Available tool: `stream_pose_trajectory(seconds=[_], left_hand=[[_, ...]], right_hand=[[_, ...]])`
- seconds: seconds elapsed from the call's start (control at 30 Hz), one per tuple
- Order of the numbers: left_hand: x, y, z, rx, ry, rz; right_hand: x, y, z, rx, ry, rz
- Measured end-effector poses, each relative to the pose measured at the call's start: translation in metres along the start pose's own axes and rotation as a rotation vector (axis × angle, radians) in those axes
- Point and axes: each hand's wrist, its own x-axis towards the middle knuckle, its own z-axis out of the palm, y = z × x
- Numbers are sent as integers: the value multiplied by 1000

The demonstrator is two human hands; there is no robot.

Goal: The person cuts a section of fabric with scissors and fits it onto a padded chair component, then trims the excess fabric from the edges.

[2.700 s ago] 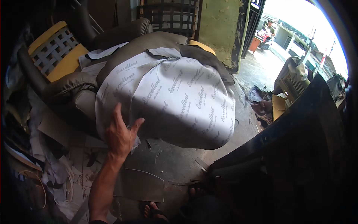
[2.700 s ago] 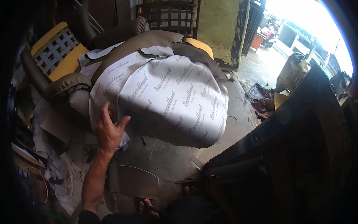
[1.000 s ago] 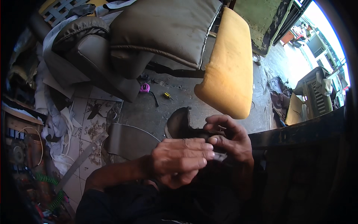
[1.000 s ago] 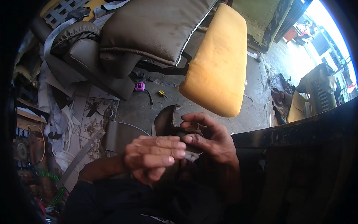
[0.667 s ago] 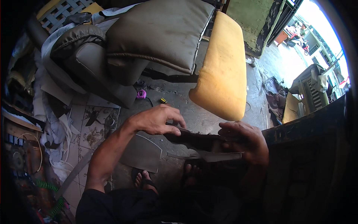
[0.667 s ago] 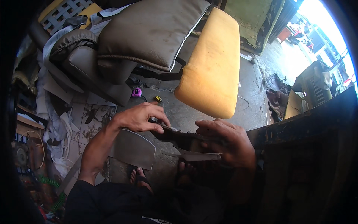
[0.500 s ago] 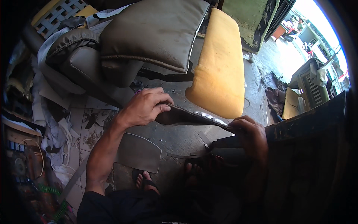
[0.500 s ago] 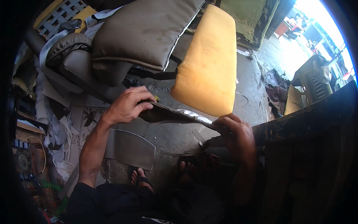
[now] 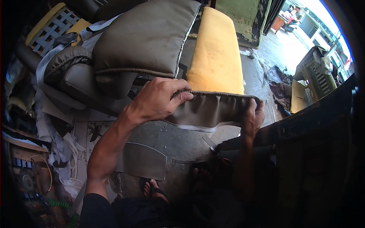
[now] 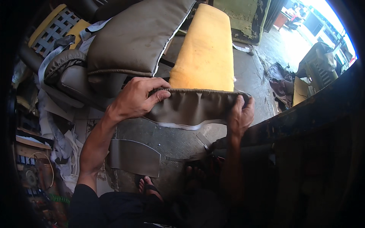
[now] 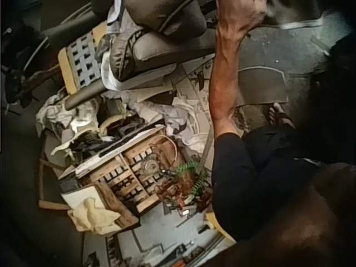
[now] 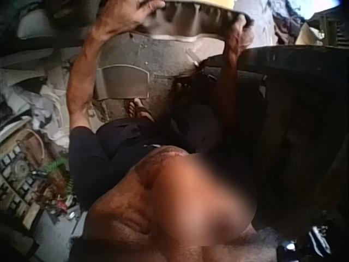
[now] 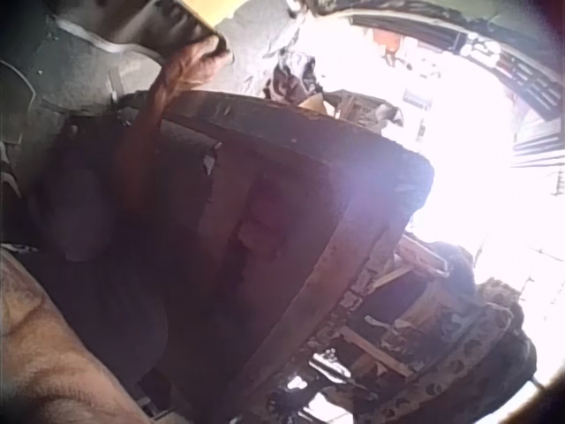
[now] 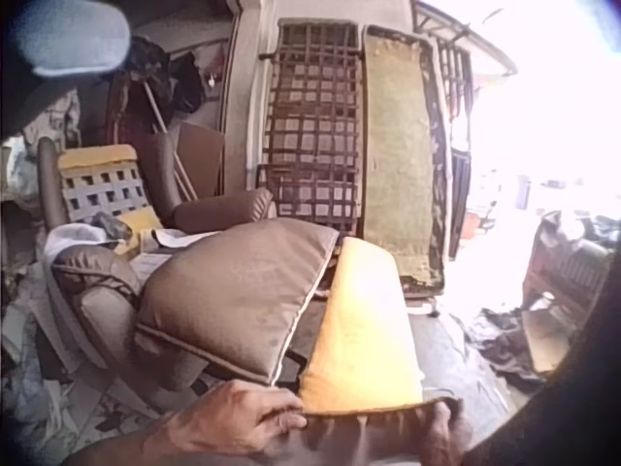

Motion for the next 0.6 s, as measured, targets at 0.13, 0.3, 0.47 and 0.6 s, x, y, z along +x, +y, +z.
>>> stream_pose_trajectory(seconds=[0.13, 0.3, 0.47, 0.6], left_hand=[[9, -17, 11, 128, -15, -178], [14, -55, 28, 50, 171, -95], [23, -67, 33, -251, 169, -167], [31, -67, 42, -385, 229, -123]], right_hand=[[14, 17, 21, -272, 58, 215], [15, 33, 30, -222, 152, 348], [10, 23, 34, 92, 78, 490], [20, 47, 31, 384, 73, 508]])
